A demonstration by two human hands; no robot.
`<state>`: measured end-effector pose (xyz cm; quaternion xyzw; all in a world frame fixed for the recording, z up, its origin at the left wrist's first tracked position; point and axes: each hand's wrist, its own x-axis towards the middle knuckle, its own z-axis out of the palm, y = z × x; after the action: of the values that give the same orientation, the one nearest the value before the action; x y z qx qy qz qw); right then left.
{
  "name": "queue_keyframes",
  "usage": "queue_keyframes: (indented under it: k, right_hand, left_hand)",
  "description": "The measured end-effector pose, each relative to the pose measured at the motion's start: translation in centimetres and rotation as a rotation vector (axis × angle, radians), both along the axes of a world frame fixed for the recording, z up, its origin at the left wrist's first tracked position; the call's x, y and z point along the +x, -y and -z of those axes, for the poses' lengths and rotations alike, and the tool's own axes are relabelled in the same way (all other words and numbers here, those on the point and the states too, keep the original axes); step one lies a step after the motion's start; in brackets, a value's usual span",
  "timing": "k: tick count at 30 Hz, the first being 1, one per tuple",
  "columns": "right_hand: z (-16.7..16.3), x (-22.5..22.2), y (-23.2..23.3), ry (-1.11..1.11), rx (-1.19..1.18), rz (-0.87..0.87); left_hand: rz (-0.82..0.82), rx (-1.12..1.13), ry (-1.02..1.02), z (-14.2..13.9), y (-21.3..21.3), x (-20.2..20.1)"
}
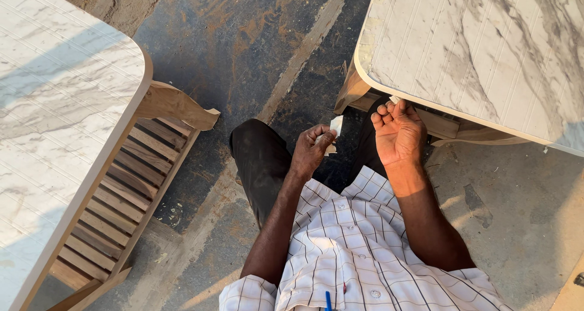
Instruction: The person sits on the floor and uses a small white sanding block to rub and smooth the edges and corners of marble-topped wooden tables. They work on one table edge, then shift to another table, repeatedly running the block along the edges and corners.
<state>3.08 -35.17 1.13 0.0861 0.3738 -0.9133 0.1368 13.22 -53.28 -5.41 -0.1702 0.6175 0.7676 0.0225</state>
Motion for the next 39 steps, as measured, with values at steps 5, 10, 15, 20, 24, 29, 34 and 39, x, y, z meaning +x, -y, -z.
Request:
queue_keyframes:
  k: [5, 10, 15, 20, 24, 29, 34, 39]
  right_hand:
    - [2.0, -1.2, -2.4, 0.053, 0.054, 0.072]
    - [0.4, 0.9, -6.4, 0.057, 0.307, -0.172]
    - [-1.8, 4.5, -3.9, 0.070, 0.304, -0.365]
    - [-2.7, 4.7, 0.0, -0.168, 0.366, -0.307]
    - [-3.1, 5.3, 0.7, -0.231, 0.350, -0.205]
    - [-3.5, 6.7, 1.1, -0.776, 0.842, 0.001]
    - [-4.1, 6.7, 2.4, -1.394, 1.155, -0.243]
    - [-5.6, 6.9, 2.0, -1.343, 1.088, -0.454]
  left_hand:
    - [-0.026, 0.047, -0.014, 0.1, 0.6, 0.7]
    - [-0.010, 0.129, -0.057, 0.5, 0.3, 0.6]
    - [0.020, 0.164, -0.192, -0.5, -1.5, -0.3]
    - [0.114, 0.048, -0.210, -2.0, -1.6, -0.3]
    - [0.115, 0.314, -0.253, -2.1, -1.9, -0.3]
    - [0.034, 0.521, -0.147, -2.0, -2.7, -0.2]
    - [-0.042, 0.712, -0.072, -3.8, -1.4, -0.1]
    - [-0.086, 0.893, 0.047, -6.7, -1.0, 0.4]
